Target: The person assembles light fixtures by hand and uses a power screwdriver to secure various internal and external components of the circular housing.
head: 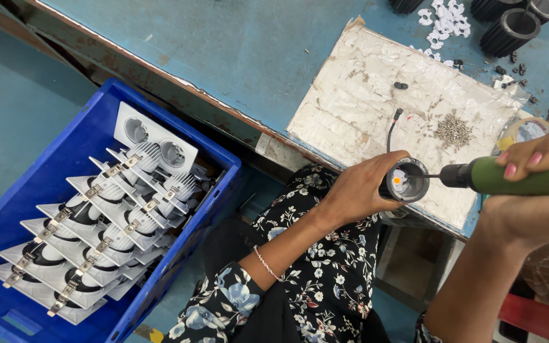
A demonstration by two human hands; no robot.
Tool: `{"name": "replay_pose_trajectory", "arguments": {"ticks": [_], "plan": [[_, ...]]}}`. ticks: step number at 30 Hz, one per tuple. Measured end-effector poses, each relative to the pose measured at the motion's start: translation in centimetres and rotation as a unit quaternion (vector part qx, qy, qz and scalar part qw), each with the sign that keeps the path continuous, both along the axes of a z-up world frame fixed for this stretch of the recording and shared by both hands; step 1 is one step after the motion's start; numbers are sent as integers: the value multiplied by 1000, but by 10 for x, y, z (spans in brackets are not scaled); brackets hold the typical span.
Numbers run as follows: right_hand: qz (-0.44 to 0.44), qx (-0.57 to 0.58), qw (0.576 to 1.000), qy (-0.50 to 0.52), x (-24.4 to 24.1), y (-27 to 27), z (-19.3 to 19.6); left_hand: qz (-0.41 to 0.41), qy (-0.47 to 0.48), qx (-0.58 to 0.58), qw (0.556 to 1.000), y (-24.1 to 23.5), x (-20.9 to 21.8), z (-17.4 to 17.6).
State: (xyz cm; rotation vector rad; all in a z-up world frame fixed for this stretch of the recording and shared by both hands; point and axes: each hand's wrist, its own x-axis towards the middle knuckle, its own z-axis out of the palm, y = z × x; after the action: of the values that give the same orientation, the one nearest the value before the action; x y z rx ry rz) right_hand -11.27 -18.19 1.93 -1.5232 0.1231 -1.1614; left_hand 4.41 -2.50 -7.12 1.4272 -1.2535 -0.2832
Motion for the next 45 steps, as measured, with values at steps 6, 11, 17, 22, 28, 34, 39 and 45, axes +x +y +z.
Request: {"name": "replay_pose_trajectory", "arguments": {"ticks": [6, 11, 17, 22, 28, 34, 39, 45], "plan": [[18, 0, 1000, -8, 3, -7, 16, -3, -9, -14, 1000, 2, 1, 0], [52, -4, 999, -12, 6, -19, 35, -21, 3, -9, 1000, 6, 3, 6], [74, 3, 997, -10, -8, -27, 42, -21, -3, -15, 1000, 7, 4, 6], [72, 6, 997, -12, -21, -20, 38, -29, -5, -17, 999, 8, 4, 5], [53, 2, 998, -24, -28, 0, 27, -49, 4, -16, 999, 10, 6, 6], [3, -21, 1000, -21, -9, 37, 34, -55, 3, -10, 998, 11, 7, 8], [-76, -53, 994, 50, 16, 66, 54, -58, 10, 5, 998, 12, 7, 11], [-30, -49, 998, 40, 22, 72, 56, -55, 15, 18, 998, 10, 7, 14]]}}
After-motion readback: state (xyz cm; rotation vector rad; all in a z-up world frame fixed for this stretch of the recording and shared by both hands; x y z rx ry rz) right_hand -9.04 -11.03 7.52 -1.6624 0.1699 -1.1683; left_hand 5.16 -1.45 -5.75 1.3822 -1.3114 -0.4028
